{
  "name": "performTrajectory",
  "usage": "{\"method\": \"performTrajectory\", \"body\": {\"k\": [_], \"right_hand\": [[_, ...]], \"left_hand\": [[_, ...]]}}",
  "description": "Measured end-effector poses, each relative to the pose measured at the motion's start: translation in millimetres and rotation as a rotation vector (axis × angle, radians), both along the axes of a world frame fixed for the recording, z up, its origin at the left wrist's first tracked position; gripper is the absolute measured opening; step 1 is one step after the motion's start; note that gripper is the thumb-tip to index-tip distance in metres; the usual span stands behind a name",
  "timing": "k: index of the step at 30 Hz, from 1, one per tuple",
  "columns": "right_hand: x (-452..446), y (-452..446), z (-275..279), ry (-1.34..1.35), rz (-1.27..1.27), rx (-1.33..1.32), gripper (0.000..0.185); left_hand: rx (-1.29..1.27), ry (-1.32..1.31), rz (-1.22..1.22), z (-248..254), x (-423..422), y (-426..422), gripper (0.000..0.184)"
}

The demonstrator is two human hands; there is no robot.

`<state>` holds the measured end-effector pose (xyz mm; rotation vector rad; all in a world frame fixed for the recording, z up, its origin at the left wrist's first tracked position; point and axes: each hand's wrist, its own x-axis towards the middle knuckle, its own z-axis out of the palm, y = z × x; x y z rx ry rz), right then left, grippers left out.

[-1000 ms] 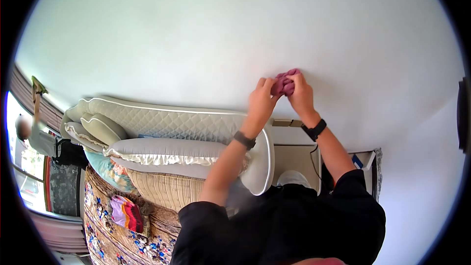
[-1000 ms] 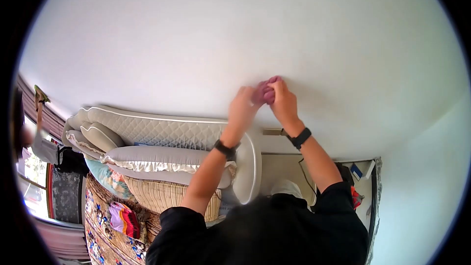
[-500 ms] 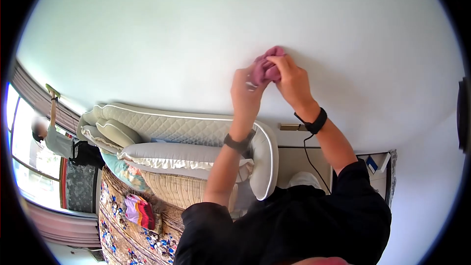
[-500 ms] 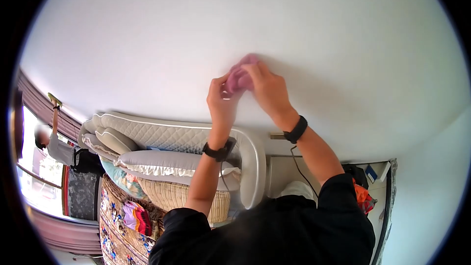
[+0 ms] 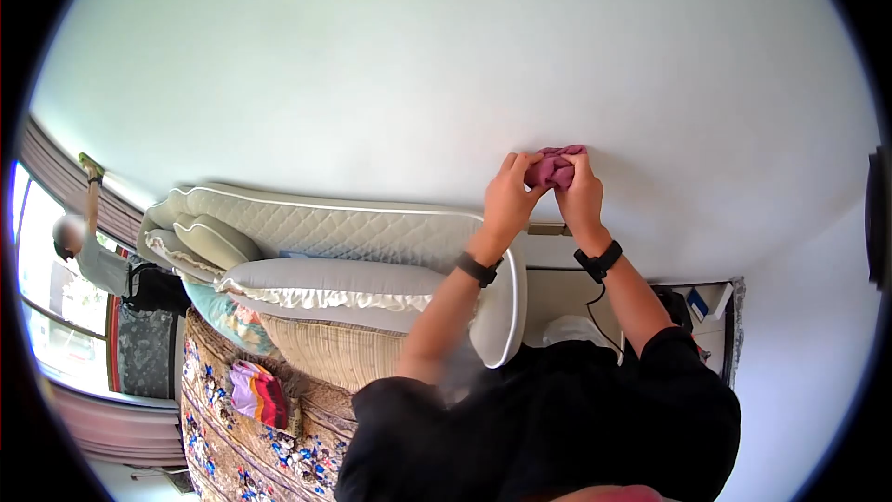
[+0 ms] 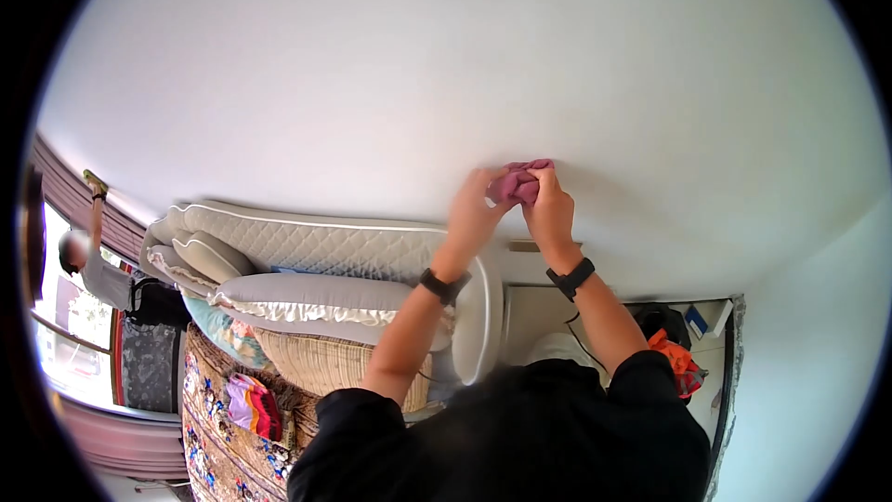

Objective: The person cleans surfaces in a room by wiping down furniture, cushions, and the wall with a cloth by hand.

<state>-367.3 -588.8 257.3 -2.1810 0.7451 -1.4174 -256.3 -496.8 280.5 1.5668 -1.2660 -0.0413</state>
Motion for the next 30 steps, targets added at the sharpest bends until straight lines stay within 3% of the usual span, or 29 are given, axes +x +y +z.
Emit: {"method": "performTrajectory", "body": {"k": [5, 11, 16, 21, 23, 25, 30], "right_hand": [[45.8, 23.7, 19.6, 0.042, 0.159, -0.079, 0.032], [93.1, 58.0, 64.3, 0.044, 0.371, -0.028, 0.031], [105.5, 69.4, 113.9, 0.019, 0.395, -0.147, 0.030], [103.7, 49.3, 150.5, -0.120, 0.248, -0.252, 0.030], [85.5, 40.9, 164.0, -0.103, 0.144, -0.250, 0.018], [64.4, 29.0, 173.8, -0.176, 0.078, -0.316, 0.023], [4.0, 2.0, 150.0, -0.111, -0.108, -0.177, 0.033]], "left_hand": [[-0.091, 0.015, 0.177, -22.9, 35.6, 24.4, 0.043], [-0.110, 0.055, 0.320, 28.7, 63.3, 72.4, 0.036], [-0.185, 0.061, 0.360, 61.0, 81.6, 77.1, 0.037], [-0.278, -0.121, 0.236, 132.7, 78.2, 65.1, 0.035], [-0.306, -0.169, 0.176, 150.2, 68.2, 49.6, 0.036], [-0.294, -0.165, 0.090, 159.7, 53.5, 32.1, 0.041], [-0.215, -0.216, 0.002, 146.8, 0.4, -11.0, 0.040]]}}
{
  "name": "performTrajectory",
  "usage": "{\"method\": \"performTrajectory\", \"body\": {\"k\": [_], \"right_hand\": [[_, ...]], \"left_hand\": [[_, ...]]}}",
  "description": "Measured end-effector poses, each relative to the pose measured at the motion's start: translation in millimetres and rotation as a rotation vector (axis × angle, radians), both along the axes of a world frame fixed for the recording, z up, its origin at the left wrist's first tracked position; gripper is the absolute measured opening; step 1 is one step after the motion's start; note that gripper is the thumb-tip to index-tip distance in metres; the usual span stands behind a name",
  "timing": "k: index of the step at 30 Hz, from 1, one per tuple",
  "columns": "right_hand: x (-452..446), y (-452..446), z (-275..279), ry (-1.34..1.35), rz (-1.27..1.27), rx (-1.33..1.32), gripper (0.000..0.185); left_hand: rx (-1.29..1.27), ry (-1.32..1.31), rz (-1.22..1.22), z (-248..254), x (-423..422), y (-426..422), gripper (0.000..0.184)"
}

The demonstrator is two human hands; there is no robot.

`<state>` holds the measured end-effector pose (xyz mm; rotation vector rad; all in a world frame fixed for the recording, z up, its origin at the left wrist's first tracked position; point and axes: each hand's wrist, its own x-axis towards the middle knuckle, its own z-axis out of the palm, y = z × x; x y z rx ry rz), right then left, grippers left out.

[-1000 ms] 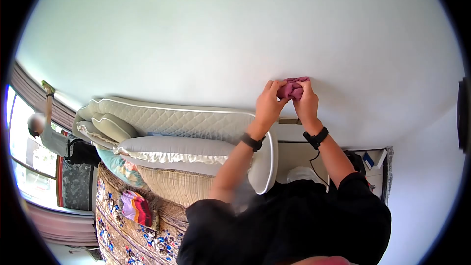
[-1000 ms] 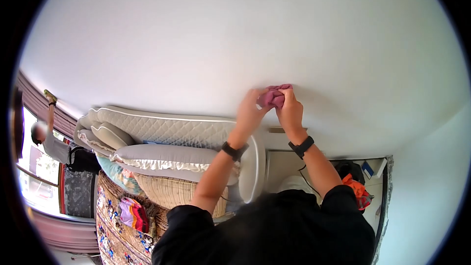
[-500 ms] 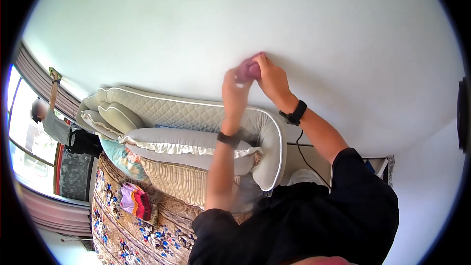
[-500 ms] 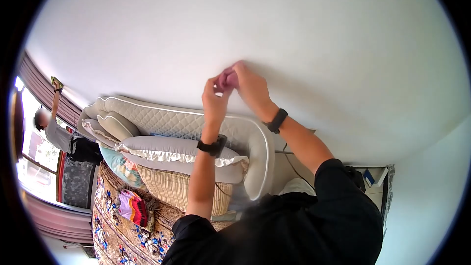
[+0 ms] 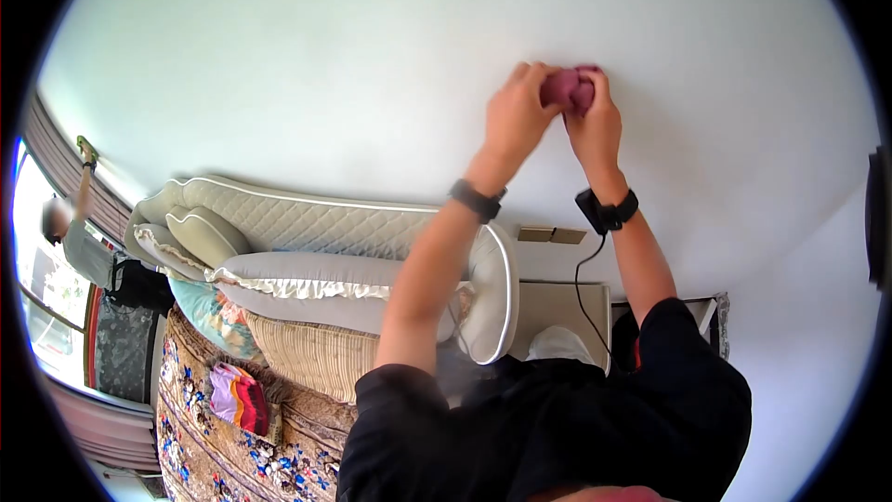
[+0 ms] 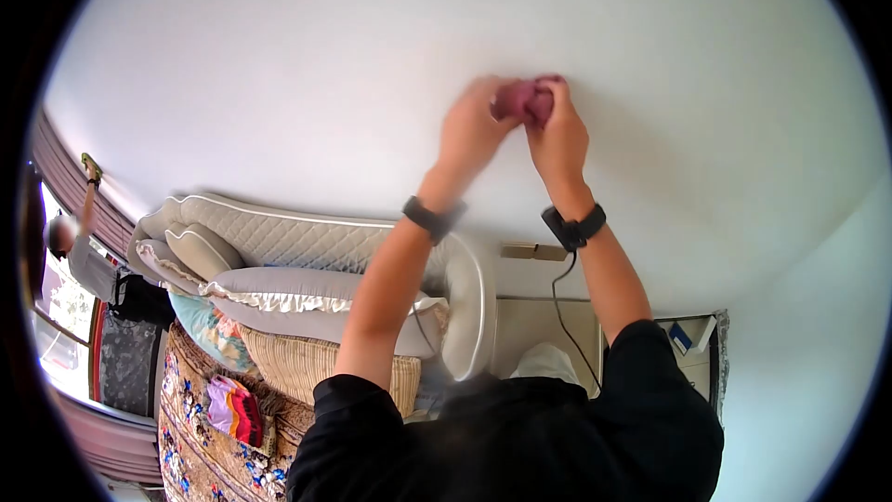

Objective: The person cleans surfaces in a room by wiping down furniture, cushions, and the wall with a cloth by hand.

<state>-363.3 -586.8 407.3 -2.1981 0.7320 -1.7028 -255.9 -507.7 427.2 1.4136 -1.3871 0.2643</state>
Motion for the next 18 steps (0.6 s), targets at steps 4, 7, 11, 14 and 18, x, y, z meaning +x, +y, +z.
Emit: {"method": "performTrajectory", "body": {"k": [4, 7, 11, 14, 18], "right_hand": [[-33.1, -13.6, -60.7, 0.041, -0.043, 0.085, 0.033], [-39.2, -8.5, -97.2, 0.114, -0.042, 0.123, 0.032], [-32.3, -2.1, -123.7, 0.210, -0.012, 0.121, 0.028], [-22.1, 2.4, -111.7, 0.246, 0.018, 0.053, 0.024], [-4.2, 6.2, -70.0, 0.258, 0.038, -0.038, 0.019]], "left_hand": [[0.179, -0.023, -0.025, -47.6, -27.5, -15.4, 0.042], [0.287, 0.001, -0.019, -85.9, -29.0, -15.7, 0.042], [0.318, 0.047, 0.019, -123.7, -20.2, -7.3, 0.038], [0.311, 0.035, 0.090, -118.7, -9.4, 3.8, 0.033], [0.214, 0.023, 0.128, -85.3, 4.9, 12.7, 0.032]]}}
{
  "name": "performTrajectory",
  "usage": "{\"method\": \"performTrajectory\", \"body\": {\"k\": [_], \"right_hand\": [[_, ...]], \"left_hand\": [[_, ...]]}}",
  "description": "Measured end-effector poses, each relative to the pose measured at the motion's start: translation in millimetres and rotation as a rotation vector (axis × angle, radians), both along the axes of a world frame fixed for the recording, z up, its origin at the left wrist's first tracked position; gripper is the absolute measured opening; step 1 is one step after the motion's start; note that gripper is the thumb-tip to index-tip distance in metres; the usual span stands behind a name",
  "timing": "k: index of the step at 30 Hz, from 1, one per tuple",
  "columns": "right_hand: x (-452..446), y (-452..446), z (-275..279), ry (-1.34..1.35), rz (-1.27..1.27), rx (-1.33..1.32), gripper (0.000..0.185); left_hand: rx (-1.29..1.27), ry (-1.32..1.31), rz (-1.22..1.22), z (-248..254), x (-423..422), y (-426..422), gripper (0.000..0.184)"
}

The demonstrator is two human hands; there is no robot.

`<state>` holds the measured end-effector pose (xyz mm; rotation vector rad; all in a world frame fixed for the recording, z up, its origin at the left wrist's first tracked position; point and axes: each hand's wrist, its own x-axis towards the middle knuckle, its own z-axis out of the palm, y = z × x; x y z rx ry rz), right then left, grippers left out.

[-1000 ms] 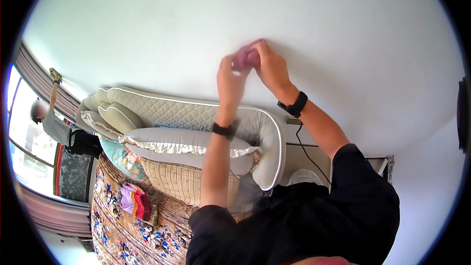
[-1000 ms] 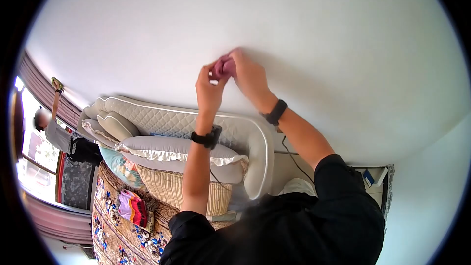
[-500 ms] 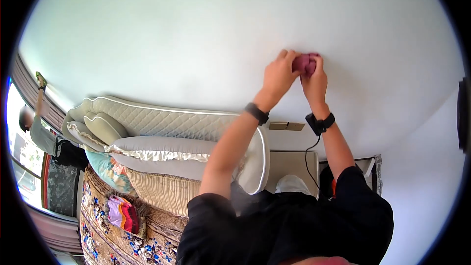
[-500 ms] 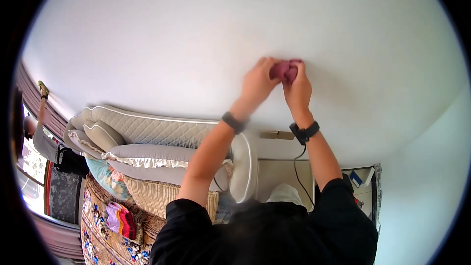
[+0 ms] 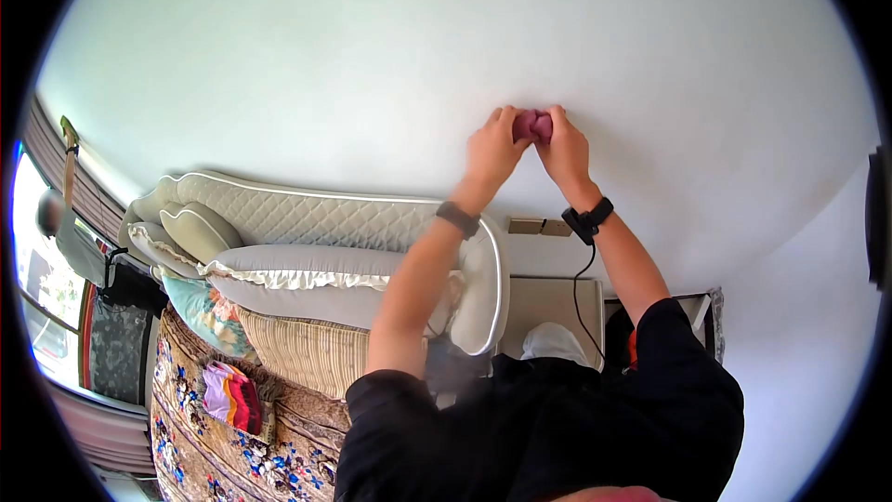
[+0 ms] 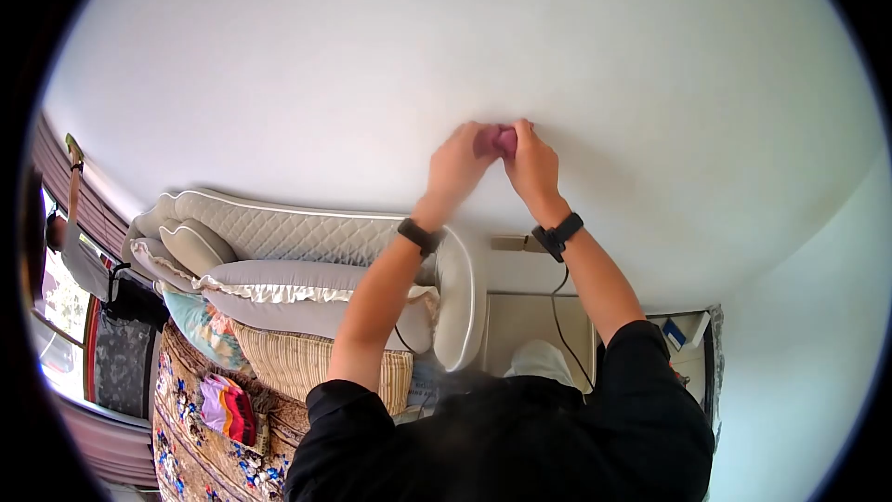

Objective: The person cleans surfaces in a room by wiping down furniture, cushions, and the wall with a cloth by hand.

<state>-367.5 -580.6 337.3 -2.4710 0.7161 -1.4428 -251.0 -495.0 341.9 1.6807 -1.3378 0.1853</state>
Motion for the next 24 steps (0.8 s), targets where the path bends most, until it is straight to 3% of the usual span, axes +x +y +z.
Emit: {"method": "performTrajectory", "body": {"k": [8, 16, 19, 24], "right_hand": [[27.7, -15.5, 83.1, -0.071, -0.013, -0.170, 0.027], [46.4, -11.9, 162.7, -0.233, 0.067, -0.307, 0.018], [44.8, -6.4, 152.6, -0.159, 0.018, -0.177, 0.020], [43.5, -7.3, 73.7, -0.103, 0.016, -0.064, 0.024]], "left_hand": [[-0.236, -0.188, 0.032, 85.4, 18.1, 5.5, 0.037], [-0.365, -0.235, 0.096, 166.3, 29.9, 10.4, 0.032], [-0.349, -0.295, 0.122, 153.4, 26.3, 14.5, 0.031], [-0.216, -0.302, 0.120, 75.7, 29.3, 16.0, 0.035]]}}
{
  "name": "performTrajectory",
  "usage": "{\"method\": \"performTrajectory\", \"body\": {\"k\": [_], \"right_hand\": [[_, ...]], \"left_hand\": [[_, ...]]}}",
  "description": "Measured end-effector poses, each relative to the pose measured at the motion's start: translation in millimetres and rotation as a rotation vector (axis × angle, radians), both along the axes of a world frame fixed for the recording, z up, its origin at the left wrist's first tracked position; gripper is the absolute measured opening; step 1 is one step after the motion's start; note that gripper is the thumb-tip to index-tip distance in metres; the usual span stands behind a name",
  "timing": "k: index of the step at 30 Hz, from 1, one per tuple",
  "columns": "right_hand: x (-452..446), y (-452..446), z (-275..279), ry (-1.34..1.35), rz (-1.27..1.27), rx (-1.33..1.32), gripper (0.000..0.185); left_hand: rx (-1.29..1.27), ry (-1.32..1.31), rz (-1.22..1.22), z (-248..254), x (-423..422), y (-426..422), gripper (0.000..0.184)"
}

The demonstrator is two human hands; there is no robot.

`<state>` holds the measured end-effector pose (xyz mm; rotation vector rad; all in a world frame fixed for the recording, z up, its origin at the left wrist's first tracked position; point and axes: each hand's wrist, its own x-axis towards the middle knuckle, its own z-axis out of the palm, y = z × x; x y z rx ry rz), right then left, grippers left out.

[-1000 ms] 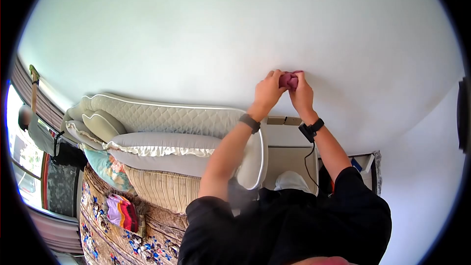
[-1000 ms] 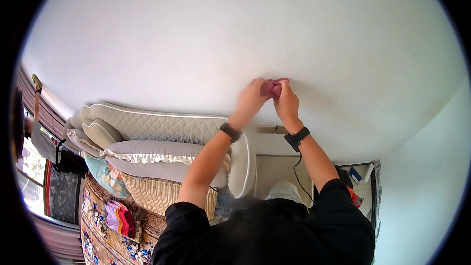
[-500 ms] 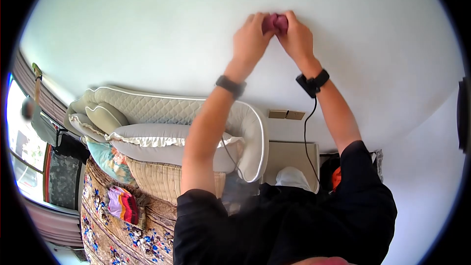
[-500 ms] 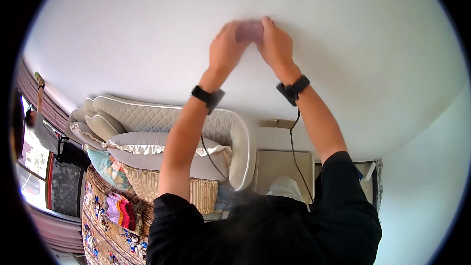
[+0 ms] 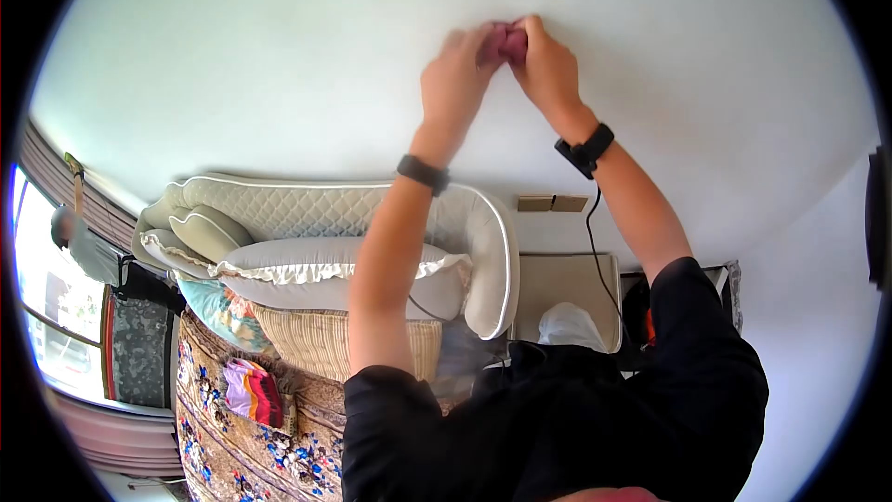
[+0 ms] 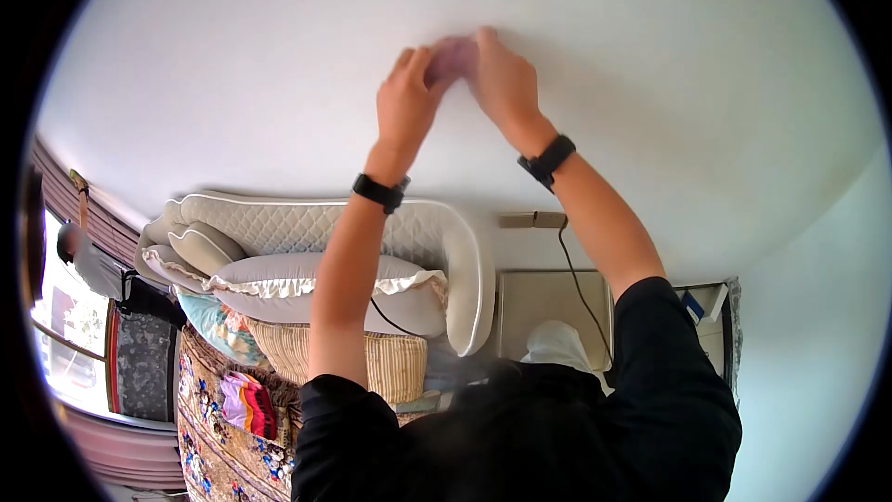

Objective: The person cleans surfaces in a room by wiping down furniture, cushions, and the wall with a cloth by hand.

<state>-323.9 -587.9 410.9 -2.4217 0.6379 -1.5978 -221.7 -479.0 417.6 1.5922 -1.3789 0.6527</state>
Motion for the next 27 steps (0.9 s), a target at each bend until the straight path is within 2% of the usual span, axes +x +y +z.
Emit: {"method": "performTrajectory", "body": {"k": [5, 7, 9, 11, 12, 17, 21, 27], "right_hand": [[-12.9, 7.9, -93.8, 0.136, 0.021, 0.071, 0.027], [-18.3, 6.5, -131.1, 0.171, 0.058, 0.047, 0.030], [-21.5, 9.4, -170.1, 0.205, 0.038, 0.093, 0.029], [-19.2, 10.8, -186.2, 0.226, 0.024, 0.121, 0.028], [-17.4, 13.4, -186.7, 0.232, 0.019, 0.130, 0.028], [-12.3, 5.5, -156.4, 0.317, 0.029, 0.039, 0.033], [7.0, 7.8, -88.3, 0.251, 0.037, -0.038, 0.027], [29.7, 17.5, 34.0, 0.037, 0.084, -0.186, 0.021]], "left_hand": [[0.117, 0.043, -0.016, -104.7, 1.3, -1.8, 0.037], [0.204, 0.075, -0.066, -132.5, 0.5, 3.2, 0.033], [0.329, -0.006, -0.059, -157.9, 6.2, 5.8, 0.032], [0.490, -0.076, -0.010, -174.6, 10.5, 5.9, 0.031], [0.476, -0.079, -0.016, -174.9, 11.5, 8.2, 0.031], [0.298, -0.147, -0.062, -149.7, 22.0, 11.0, 0.030], [0.167, -0.159, -0.064, -84.7, 35.1, 21.0, 0.035], [-0.120, -0.207, 0.079, 22.3, 45.4, 24.6, 0.043]]}}
